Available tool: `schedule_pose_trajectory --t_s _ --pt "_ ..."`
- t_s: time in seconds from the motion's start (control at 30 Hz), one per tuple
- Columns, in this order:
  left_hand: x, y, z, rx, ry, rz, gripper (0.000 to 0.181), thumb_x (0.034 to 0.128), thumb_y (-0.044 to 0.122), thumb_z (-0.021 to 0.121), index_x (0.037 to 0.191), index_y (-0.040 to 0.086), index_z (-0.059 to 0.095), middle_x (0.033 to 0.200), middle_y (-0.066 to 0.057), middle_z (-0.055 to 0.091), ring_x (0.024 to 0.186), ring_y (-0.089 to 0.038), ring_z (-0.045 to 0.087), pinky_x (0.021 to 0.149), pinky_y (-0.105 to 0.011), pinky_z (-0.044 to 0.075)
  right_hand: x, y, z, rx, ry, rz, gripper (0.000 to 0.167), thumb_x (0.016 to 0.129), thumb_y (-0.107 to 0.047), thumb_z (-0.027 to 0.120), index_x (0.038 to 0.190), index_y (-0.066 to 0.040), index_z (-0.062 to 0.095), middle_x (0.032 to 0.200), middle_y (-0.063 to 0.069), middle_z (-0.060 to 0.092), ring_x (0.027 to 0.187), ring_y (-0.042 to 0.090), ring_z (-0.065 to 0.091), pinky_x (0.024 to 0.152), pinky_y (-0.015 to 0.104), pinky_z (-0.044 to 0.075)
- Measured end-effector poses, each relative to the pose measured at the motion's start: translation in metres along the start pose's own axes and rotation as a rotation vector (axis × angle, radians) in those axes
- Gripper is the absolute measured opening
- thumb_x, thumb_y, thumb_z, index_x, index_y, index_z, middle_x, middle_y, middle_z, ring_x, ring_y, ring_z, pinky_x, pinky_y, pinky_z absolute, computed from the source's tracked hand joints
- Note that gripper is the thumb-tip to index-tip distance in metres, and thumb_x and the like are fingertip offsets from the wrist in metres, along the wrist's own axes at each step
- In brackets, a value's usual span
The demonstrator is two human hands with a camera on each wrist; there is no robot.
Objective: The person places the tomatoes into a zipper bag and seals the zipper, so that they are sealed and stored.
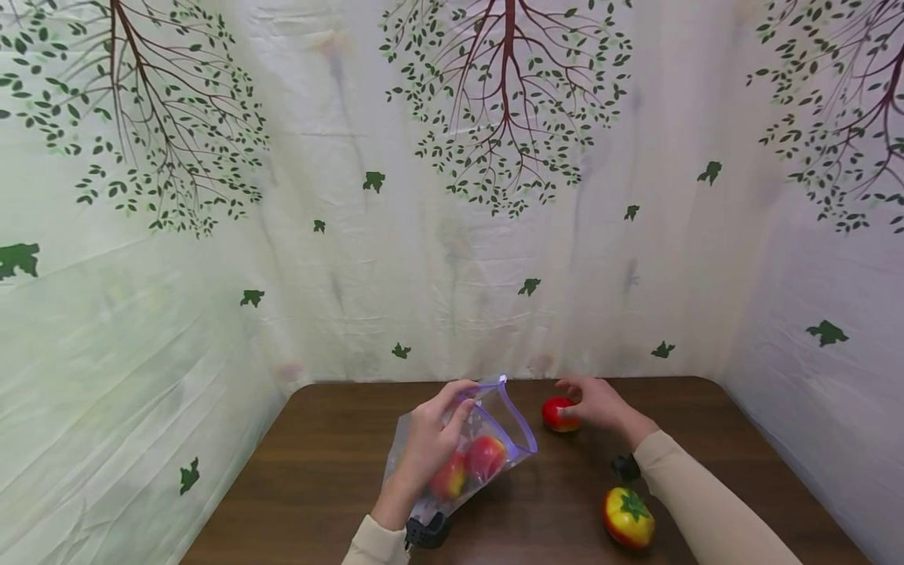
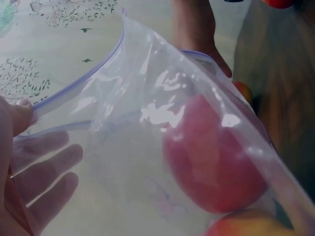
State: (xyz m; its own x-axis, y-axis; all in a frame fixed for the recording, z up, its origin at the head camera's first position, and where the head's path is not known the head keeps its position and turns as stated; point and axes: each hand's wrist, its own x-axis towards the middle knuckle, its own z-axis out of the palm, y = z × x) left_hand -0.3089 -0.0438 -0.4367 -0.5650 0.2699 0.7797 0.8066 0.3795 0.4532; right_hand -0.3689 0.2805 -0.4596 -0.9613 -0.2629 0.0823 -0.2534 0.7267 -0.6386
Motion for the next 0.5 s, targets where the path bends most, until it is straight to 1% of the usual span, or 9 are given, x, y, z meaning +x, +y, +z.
schedule_pose_trajectory --t_s 0.13,0.3,0.37,0.5 --pt "0.001 0.0 -0.002 -0.016 -0.003 -0.018 0.021 0.101 0.019 0.063 0.122 0.014 0.066 0.104 0.009 0.07 0.072 -0.005 0.057 0.065 -0.023 0.052 0.003 0.009 0.005 -0.007 -0.017 0.001 0.058 0.084 -0.022 0.083 0.134 -0.006 0.06 0.122 0.018 0.065 0.108 0.035 0.06 0.088 0.048 0.055" --pt "0.001 0.001 -0.004 -0.041 -0.018 -0.047 0.022 0.1002 0.016 0.064 0.122 0.013 0.066 0.107 0.01 0.07 0.076 -0.006 0.06 0.071 -0.025 0.055 0.006 0.017 0.01 0.024 -0.043 -0.002 0.066 0.081 -0.022 0.085 0.138 -0.006 0.057 0.12 0.016 0.065 0.104 0.031 0.06 0.085 0.046 0.055" --pt "0.001 0.001 -0.005 -0.054 -0.023 -0.057 0.022 0.1005 0.017 0.064 0.123 0.013 0.065 0.107 0.01 0.07 0.078 -0.006 0.061 0.072 -0.026 0.056 0.006 0.018 0.012 0.04 -0.051 0.008 0.068 0.08 -0.022 0.086 0.139 -0.008 0.056 0.121 0.016 0.064 0.105 0.031 0.06 0.086 0.046 0.055" --pt "0.001 0.001 -0.006 -0.075 -0.033 -0.078 0.023 0.1015 0.022 0.062 0.124 0.016 0.065 0.108 0.009 0.07 0.078 -0.006 0.061 0.071 -0.025 0.056 0.007 0.02 0.015 0.037 -0.063 0.018 0.071 0.08 -0.023 0.087 0.141 -0.007 0.054 0.123 0.016 0.063 0.106 0.031 0.059 0.088 0.049 0.053"
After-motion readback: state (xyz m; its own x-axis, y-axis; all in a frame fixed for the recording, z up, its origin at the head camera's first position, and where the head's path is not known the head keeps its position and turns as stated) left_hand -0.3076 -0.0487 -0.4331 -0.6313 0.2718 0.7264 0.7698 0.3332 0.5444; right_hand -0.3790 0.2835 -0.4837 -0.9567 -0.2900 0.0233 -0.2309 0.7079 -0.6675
